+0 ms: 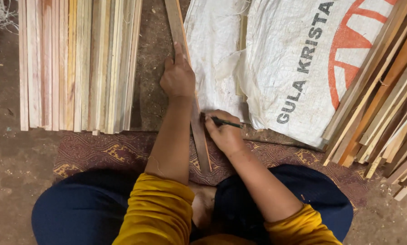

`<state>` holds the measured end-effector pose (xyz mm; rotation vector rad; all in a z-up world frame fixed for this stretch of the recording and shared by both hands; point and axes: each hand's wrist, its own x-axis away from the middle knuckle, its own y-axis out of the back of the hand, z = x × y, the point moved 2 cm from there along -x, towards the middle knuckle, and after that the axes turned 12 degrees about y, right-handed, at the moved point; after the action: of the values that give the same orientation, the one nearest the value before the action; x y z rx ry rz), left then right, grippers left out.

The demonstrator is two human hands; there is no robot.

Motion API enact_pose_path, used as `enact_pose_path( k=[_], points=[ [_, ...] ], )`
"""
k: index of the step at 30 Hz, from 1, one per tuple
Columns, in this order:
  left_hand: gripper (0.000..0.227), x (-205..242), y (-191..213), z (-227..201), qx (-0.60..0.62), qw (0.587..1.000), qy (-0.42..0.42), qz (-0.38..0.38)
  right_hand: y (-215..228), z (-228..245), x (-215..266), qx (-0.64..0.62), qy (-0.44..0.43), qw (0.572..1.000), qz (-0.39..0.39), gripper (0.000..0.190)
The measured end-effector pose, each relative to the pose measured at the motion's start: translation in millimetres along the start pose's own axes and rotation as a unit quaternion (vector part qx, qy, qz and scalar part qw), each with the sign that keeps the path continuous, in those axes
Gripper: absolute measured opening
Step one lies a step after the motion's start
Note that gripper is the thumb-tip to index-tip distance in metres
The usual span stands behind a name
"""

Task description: Marking and sorting thin wooden strips using a pen and a guide strip.

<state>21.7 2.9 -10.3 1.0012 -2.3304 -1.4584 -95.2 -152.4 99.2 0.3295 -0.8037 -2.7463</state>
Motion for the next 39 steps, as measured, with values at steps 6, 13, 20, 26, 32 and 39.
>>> enact_pose_path(
  k=[6,13,20,26,32,39],
  points=[
    [0.052,1,-4,1,-0.017,1.0,0.006,-0.013,8,5,61,0.004,0.005,1.0,0.021,0.013],
    [0.051,1,-4,2,-0.004,1.0,0.011,-0.006,11,9,130,-0.006,-0.061,0.998,-0.015,0.007],
    [0.05,0,-14,4,-0.004,1.0,0.0,-0.007,9,-10,173,-0.018,-0.105,0.994,0.011,0.007],
    [0.045,-18,2,16,0.094,0.992,-0.01,0.089,12,-28,161,-0.223,-0.207,0.952,-0.033,0.021],
    [0.044,-13,24,16,0.039,0.998,-0.039,0.035,-7,-4,135,0.023,-0.117,0.993,0.021,0.028],
    [0.026,58,98,7,0.22,0.975,-0.032,0.008,-22,-21,142,0.074,-0.077,0.993,-0.042,0.024]
  ],
)
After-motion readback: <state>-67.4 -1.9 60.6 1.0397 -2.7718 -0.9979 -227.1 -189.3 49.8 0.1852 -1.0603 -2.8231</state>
